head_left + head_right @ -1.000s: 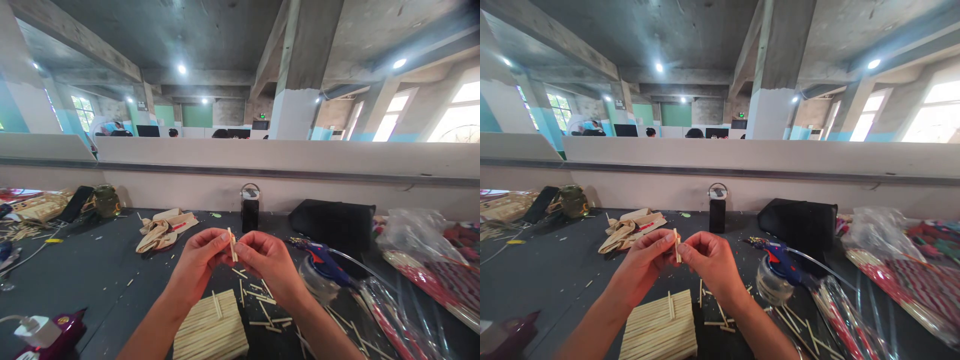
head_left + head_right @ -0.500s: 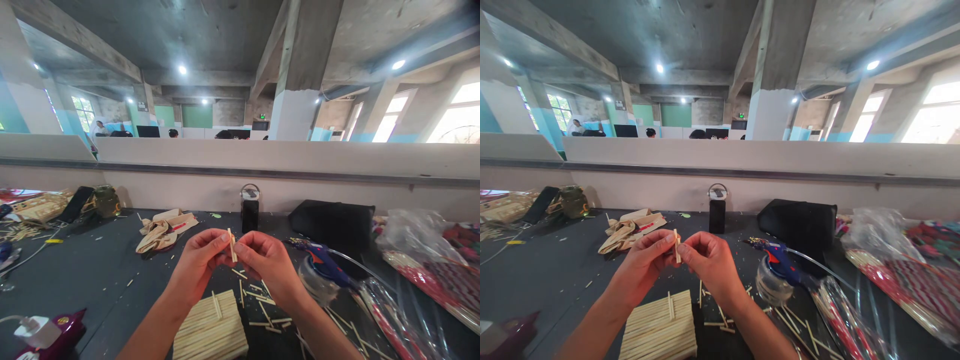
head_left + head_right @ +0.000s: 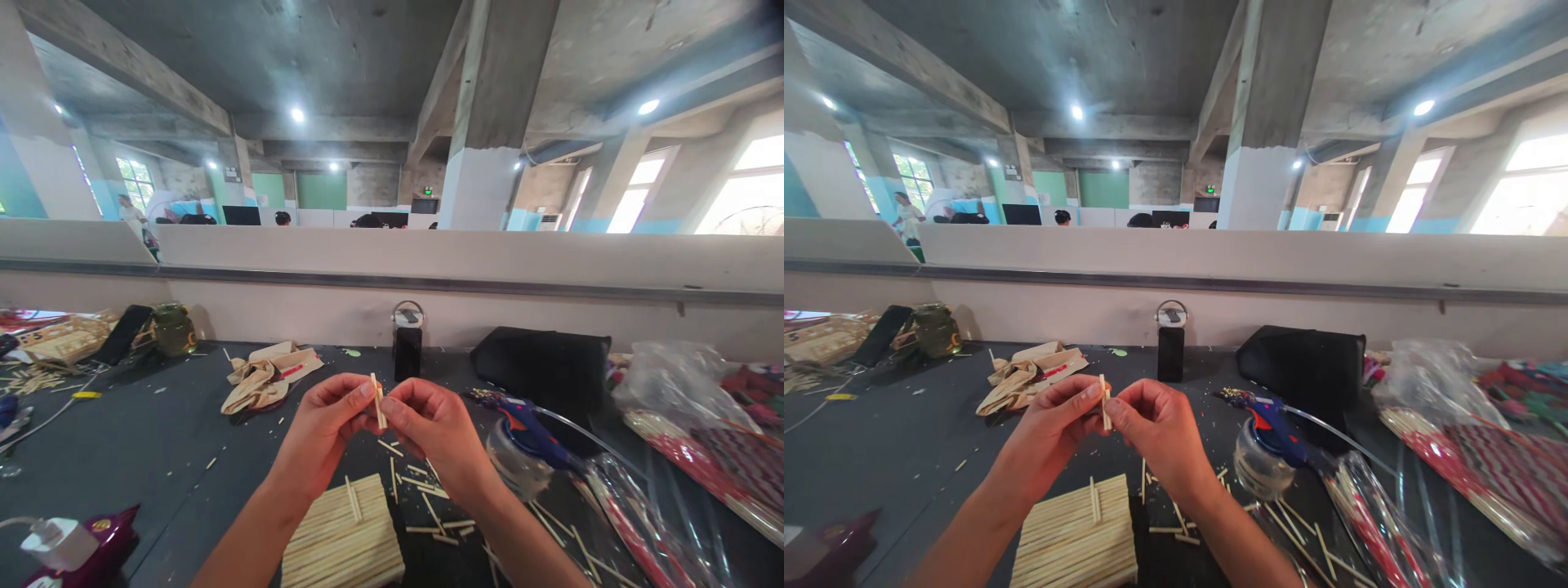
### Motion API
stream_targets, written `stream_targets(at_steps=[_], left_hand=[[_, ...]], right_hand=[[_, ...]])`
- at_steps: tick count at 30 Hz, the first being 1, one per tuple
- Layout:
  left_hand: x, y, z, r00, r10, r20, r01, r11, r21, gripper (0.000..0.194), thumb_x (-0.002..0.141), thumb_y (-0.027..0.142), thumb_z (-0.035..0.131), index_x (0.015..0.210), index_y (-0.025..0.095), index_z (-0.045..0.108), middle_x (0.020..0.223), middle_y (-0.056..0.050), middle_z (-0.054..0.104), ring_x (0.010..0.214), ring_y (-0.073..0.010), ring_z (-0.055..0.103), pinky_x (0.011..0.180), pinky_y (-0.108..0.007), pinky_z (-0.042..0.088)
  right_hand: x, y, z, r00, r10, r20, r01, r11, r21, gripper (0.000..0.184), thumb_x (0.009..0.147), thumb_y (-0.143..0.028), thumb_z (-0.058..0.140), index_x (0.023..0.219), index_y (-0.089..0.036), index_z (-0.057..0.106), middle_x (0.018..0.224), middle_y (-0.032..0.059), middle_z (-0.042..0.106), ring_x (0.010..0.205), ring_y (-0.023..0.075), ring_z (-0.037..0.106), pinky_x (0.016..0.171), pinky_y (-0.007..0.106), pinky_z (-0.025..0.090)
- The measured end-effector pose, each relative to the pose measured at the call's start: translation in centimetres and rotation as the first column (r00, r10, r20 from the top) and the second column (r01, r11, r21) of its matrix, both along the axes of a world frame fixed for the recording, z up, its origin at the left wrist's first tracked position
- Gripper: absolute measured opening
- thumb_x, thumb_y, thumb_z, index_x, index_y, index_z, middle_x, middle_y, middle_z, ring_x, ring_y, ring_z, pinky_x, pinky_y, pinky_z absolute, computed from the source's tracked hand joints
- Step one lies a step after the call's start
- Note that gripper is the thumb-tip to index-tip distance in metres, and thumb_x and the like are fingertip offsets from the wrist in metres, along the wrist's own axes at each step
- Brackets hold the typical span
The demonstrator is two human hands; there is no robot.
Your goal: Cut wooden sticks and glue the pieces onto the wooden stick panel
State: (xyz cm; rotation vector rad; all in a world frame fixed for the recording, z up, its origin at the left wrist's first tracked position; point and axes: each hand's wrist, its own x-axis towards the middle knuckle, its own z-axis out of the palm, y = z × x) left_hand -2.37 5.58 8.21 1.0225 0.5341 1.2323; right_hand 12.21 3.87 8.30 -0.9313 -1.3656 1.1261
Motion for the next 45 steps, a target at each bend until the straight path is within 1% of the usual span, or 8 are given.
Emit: stream_targets(at_steps=[12,22,27,30,34,37,41,45], left_hand=[[0.0,0.0,0.1,1.0,0.016,0.007,-0.016,1.0,-0.005,0.011,0.072,0.024,0.077,0.074,0.014,0.073,0.061,0.0,0.066,0.054,-0.0093,0.06,0.055,-0.019,0.05],[0.0,0.0,-0.1,1.0,0.02,-0.01,-0.02,1.0,-0.016,0.011,0.072,0.025,0.077,0.074,0.015,0.073,0.064,0.0,0.067,0.056,-0.0099,0.06,0.057,-0.02,0.05],[-0.1,0.0,0.0,1.0,0.014,-0.002,-0.014,1.0,0.018,0.01,0.072,0.024,0.077,0.075,0.015,0.073,0.067,0.0,0.067,0.057,-0.0097,0.06,0.057,-0.02,0.049],[-0.3,0.0,0.2,0.998,0.055,0.043,-0.056,0.998,0.02,0.009,0.072,0.024,0.077,0.075,0.016,0.074,0.07,0.0,0.068,0.062,-0.0088,0.06,0.059,-0.018,0.049],[-0.4,0.1,0.2,0.988,0.11,0.104,-0.111,0.994,-0.001,0.009,0.071,0.024,0.078,0.076,0.017,0.075,0.074,0.0,0.069,0.07,-0.0087,0.06,0.066,-0.016,0.049],[-0.3,0.2,0.1,0.986,0.123,0.114,-0.123,0.992,-0.001,0.011,0.071,0.025,0.079,0.078,0.017,0.076,0.075,0.0,0.069,0.071,-0.009,0.06,0.066,-0.017,0.047],[-0.1,0.2,-0.1,0.987,0.108,0.122,-0.11,0.994,0.006,0.009,0.071,0.024,0.078,0.078,0.018,0.075,0.074,0.001,0.068,0.068,-0.0088,0.057,0.066,-0.018,0.046],[-0.2,0.3,-0.1,0.996,0.028,0.085,-0.033,0.998,0.059,0.02,0.074,0.03,0.075,0.09,0.017,0.076,0.076,-0.001,0.068,0.074,-0.011,0.057,0.071,-0.02,0.045]], right_hand=[[0.1,0.0,-0.2,1.0,-0.009,0.02,0.009,1.0,0.012,0.029,0.076,-0.043,0.068,0.067,-0.017,0.058,0.049,-0.0073,0.046,0.04,0.0042,0.03,0.037,0.019,0.02],[0.1,0.1,-0.2,0.998,-0.046,0.04,0.045,0.999,0.03,0.025,0.072,-0.036,0.074,0.067,-0.017,0.059,0.05,-0.008,0.045,0.043,0.0049,0.031,0.038,0.019,0.022],[0.3,-0.2,0.1,0.993,-0.068,0.095,0.059,0.994,0.094,0.022,0.077,-0.036,0.069,0.069,-0.017,0.061,0.057,-0.0047,0.054,0.05,0.0066,0.04,0.045,0.019,0.031],[0.3,-0.5,0.4,0.986,-0.093,0.135,0.074,0.988,0.138,0.023,0.077,-0.039,0.069,0.073,-0.017,0.064,0.066,-0.0017,0.06,0.057,0.0088,0.046,0.052,0.02,0.037],[0.0,-0.8,0.2,0.972,-0.115,0.207,0.084,0.985,0.151,0.02,0.075,-0.036,0.071,0.082,-0.018,0.067,0.067,-0.0017,0.06,0.058,0.0104,0.049,0.054,0.022,0.04],[-0.3,-0.9,0.0,0.946,-0.172,0.276,0.116,0.971,0.207,0.014,0.076,-0.032,0.07,0.082,-0.02,0.069,0.065,-0.0024,0.059,0.055,0.0099,0.047,0.051,0.022,0.039],[-0.5,-1.0,-0.2,0.894,-0.307,0.326,0.2,0.925,0.323,0.013,0.081,-0.031,0.065,0.075,-0.02,0.069,0.063,-0.0024,0.06,0.052,0.0094,0.046,0.05,0.022,0.036],[-0.4,-1.0,-0.3,0.873,-0.359,0.33,0.233,0.901,0.365,0.015,0.083,-0.031,0.063,0.073,-0.02,0.068,0.061,-0.0029,0.059,0.05,0.0093,0.045,0.048,0.022,0.034]])
